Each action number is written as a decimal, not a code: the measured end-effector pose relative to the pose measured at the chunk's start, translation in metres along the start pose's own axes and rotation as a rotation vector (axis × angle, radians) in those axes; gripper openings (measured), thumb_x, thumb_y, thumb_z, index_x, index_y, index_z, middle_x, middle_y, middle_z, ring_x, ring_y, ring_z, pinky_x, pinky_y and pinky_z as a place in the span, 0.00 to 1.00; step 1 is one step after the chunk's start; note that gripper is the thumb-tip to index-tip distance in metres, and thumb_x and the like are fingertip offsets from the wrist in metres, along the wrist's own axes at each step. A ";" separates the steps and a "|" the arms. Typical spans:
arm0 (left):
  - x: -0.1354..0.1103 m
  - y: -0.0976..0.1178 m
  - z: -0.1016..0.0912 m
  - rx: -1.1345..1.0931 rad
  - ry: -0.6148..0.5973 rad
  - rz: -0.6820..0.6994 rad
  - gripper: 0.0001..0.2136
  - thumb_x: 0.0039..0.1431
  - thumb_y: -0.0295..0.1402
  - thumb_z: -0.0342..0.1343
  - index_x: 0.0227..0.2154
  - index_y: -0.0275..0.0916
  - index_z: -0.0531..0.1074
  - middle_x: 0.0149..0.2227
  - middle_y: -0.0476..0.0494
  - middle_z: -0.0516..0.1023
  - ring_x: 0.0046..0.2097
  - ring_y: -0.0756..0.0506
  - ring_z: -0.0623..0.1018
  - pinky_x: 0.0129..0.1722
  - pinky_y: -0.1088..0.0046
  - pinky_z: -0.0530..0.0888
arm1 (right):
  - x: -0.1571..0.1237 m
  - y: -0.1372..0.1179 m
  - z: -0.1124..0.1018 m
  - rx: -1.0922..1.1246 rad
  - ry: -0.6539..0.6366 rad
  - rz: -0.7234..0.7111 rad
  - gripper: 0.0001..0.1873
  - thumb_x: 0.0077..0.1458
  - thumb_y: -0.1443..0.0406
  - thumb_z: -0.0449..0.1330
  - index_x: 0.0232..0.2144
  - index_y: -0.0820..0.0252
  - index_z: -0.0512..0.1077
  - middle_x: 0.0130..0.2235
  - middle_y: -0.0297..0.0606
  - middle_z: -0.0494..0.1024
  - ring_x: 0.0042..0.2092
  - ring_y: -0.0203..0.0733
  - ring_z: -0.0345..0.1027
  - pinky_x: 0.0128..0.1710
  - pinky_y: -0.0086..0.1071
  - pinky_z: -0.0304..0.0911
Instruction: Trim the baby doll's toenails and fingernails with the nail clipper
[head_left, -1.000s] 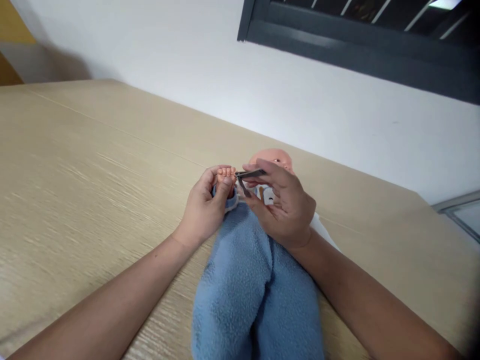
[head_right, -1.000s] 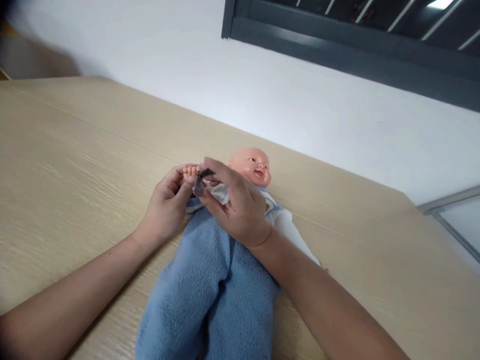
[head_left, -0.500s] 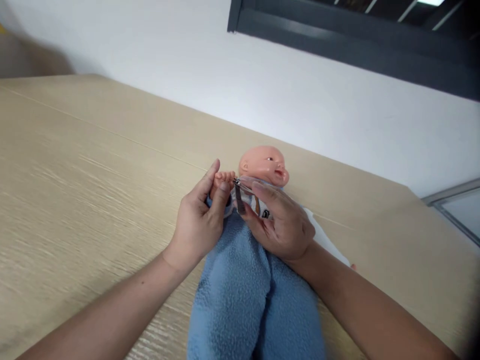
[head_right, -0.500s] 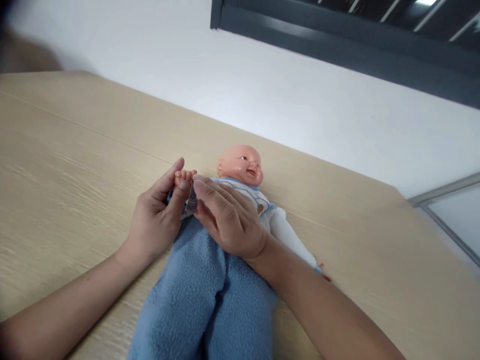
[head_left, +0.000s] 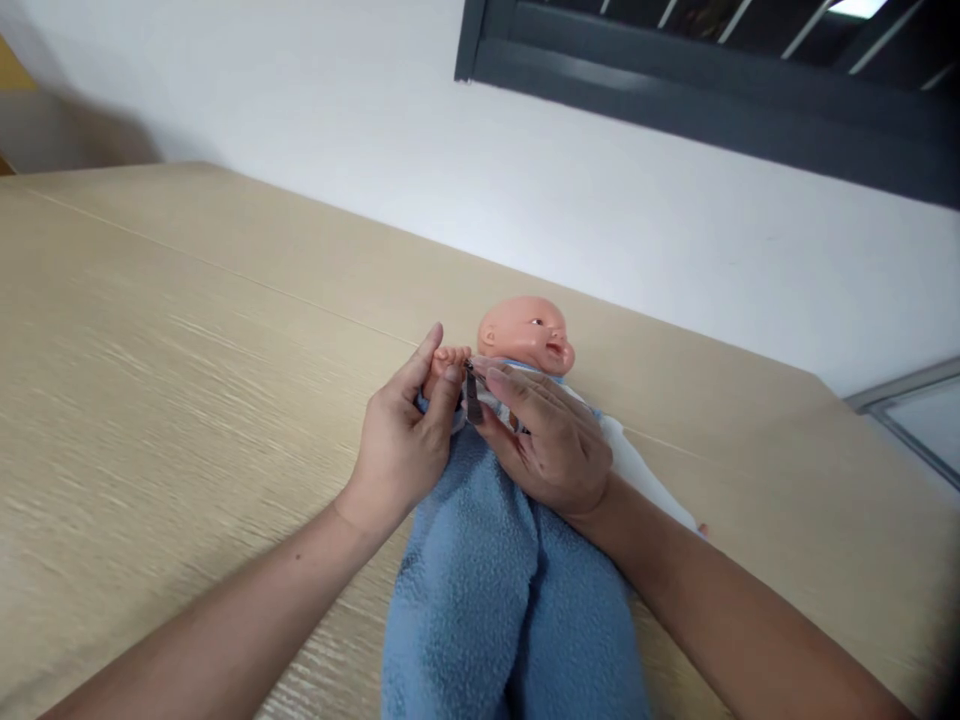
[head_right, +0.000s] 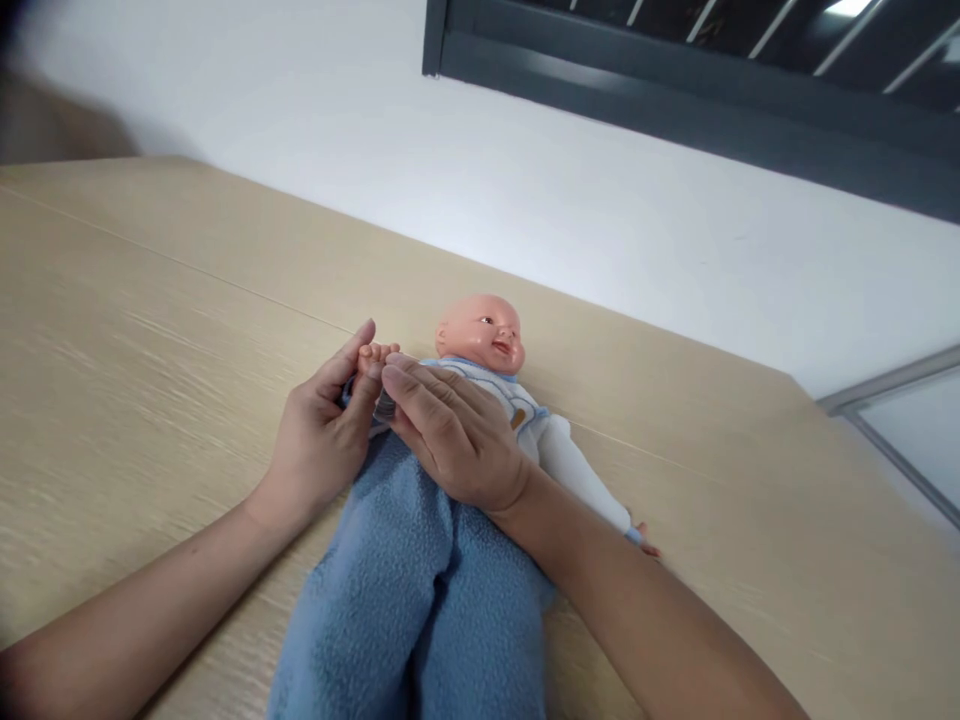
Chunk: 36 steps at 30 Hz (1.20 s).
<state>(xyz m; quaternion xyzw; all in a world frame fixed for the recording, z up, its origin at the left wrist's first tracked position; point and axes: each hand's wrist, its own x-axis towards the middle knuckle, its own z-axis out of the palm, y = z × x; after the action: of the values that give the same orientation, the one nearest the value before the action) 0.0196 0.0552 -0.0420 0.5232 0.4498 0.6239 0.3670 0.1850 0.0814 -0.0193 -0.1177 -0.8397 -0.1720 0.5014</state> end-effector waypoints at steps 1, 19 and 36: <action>0.000 0.000 0.000 0.004 -0.001 0.000 0.29 0.73 0.49 0.58 0.70 0.39 0.69 0.59 0.39 0.85 0.59 0.42 0.84 0.60 0.64 0.79 | 0.000 0.001 0.001 -0.003 0.001 -0.012 0.32 0.57 0.78 0.70 0.63 0.78 0.72 0.54 0.60 0.85 0.62 0.46 0.80 0.66 0.34 0.75; -0.001 0.001 0.000 -0.030 0.003 -0.024 0.29 0.72 0.47 0.61 0.70 0.41 0.70 0.62 0.40 0.83 0.63 0.42 0.82 0.67 0.60 0.75 | 0.000 0.001 -0.003 -0.077 -0.033 -0.135 0.23 0.64 0.74 0.66 0.60 0.76 0.73 0.54 0.58 0.86 0.63 0.48 0.79 0.65 0.37 0.77; 0.001 0.002 0.004 -0.067 -0.006 0.029 0.27 0.74 0.46 0.58 0.70 0.41 0.70 0.57 0.40 0.86 0.57 0.44 0.85 0.62 0.64 0.79 | -0.003 0.005 0.001 -0.004 0.010 -0.057 0.37 0.58 0.77 0.70 0.68 0.72 0.68 0.56 0.56 0.85 0.60 0.48 0.81 0.63 0.37 0.79</action>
<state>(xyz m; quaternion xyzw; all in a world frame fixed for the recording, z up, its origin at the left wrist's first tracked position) 0.0234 0.0564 -0.0392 0.5189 0.4199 0.6425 0.3763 0.1871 0.0864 -0.0217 -0.0939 -0.8399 -0.1885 0.5003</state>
